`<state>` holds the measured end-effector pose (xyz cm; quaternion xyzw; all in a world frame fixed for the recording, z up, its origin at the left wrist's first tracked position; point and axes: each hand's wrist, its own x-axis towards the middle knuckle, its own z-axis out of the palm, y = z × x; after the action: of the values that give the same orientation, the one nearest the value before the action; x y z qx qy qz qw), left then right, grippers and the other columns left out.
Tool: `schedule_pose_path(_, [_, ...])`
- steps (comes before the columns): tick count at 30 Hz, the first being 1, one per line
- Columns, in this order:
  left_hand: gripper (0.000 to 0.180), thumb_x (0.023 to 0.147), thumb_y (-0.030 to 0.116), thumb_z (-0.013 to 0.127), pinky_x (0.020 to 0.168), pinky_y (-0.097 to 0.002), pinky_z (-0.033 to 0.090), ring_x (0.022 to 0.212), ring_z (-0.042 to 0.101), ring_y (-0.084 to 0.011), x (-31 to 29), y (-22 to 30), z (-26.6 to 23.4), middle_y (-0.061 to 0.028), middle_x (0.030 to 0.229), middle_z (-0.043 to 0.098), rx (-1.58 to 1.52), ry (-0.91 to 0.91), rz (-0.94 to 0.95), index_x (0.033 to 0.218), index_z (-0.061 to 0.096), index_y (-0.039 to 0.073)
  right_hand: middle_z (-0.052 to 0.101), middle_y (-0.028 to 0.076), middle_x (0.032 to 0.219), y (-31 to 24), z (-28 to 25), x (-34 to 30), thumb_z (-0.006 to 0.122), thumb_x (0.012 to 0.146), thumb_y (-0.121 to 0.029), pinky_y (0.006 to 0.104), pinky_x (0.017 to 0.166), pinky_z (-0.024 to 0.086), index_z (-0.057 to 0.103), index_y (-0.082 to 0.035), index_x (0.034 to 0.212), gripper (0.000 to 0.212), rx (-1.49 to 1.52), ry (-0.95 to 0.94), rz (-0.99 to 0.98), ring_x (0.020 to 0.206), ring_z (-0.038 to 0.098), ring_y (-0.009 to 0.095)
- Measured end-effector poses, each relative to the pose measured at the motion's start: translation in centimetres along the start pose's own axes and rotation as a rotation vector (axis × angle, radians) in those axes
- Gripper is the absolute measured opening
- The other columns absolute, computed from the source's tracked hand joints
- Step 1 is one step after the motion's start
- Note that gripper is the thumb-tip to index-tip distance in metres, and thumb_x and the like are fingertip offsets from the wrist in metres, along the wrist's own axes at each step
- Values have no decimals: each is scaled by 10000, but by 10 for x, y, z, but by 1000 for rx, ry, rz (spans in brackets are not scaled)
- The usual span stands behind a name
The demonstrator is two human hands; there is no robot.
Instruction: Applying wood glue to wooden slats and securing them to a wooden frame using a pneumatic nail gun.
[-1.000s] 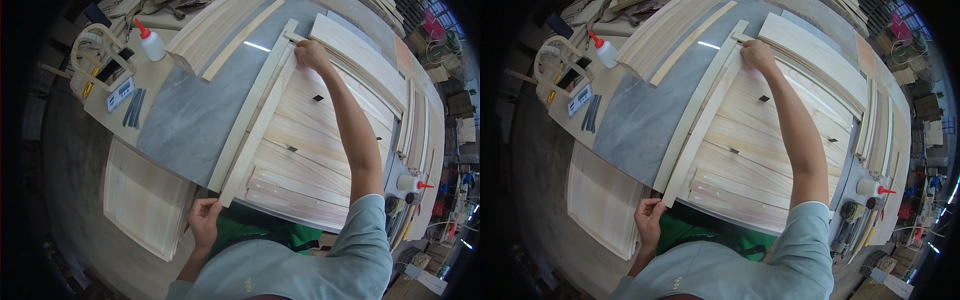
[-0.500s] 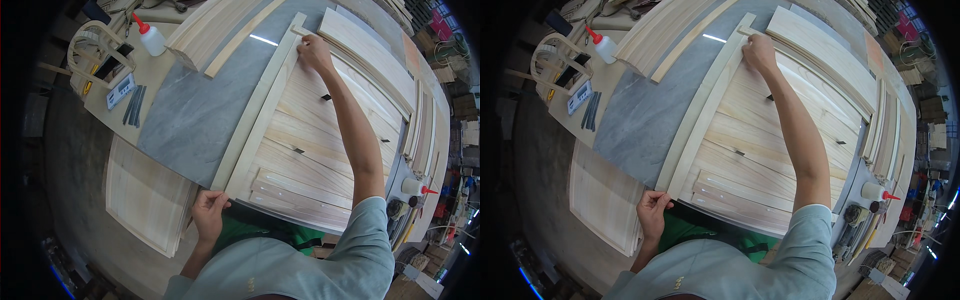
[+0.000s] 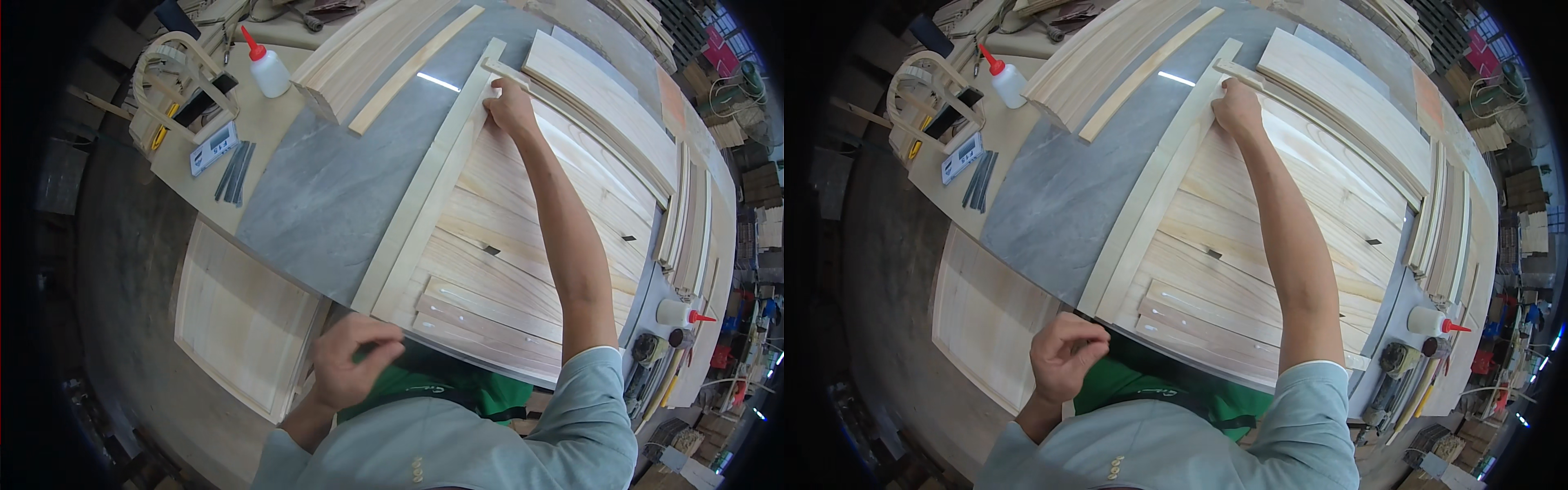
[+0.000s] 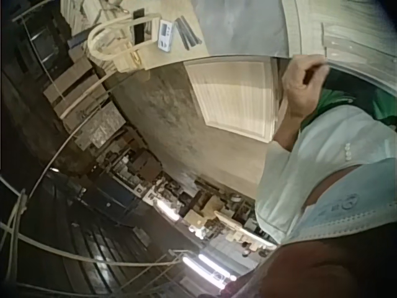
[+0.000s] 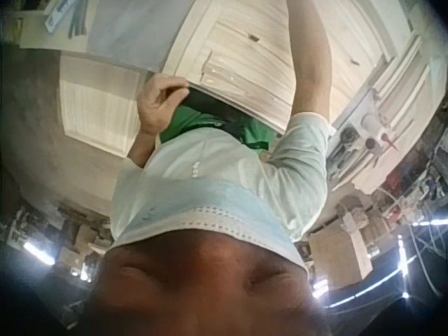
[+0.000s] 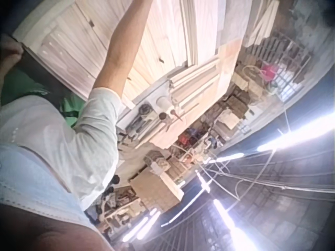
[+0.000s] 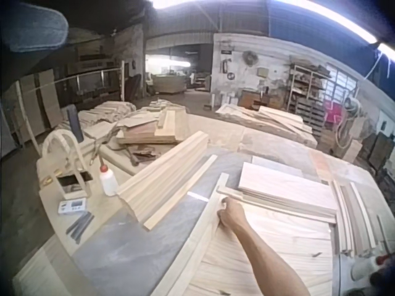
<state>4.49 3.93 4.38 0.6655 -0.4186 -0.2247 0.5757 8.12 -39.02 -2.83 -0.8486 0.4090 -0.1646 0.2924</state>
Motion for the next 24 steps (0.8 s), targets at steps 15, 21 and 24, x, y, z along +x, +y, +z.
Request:
schedule_pose_path(15, [340,778,98,671,904,-413,454,1043,561,-351,209,-88,79,-177,1121,609,631,-72,544,1094,593,-1,629,249,1093,2,21,-6,637,699,-107,414,918,463,624,-12,1100,412,-14,117,75,1061,592,378])
schedule_pose_path(21, [252,859,46,513,906,-467,434,1023,551,-388,285,-136,127,-221,1059,596,688,-168,516,1091,589,-12,662,245,934,25,13,0,737,624,-196,443,818,526,665,6,889,341,-113,77,-6,902,653,371])
schedule_pose_path(24, [369,885,113,516,1041,-433,357,1174,502,-356,282,-160,93,-196,1257,551,895,-121,508,1229,549,-19,666,238,906,-1,-33,-65,648,727,-137,453,784,523,663,4,937,254,12,158,-55,878,651,386])
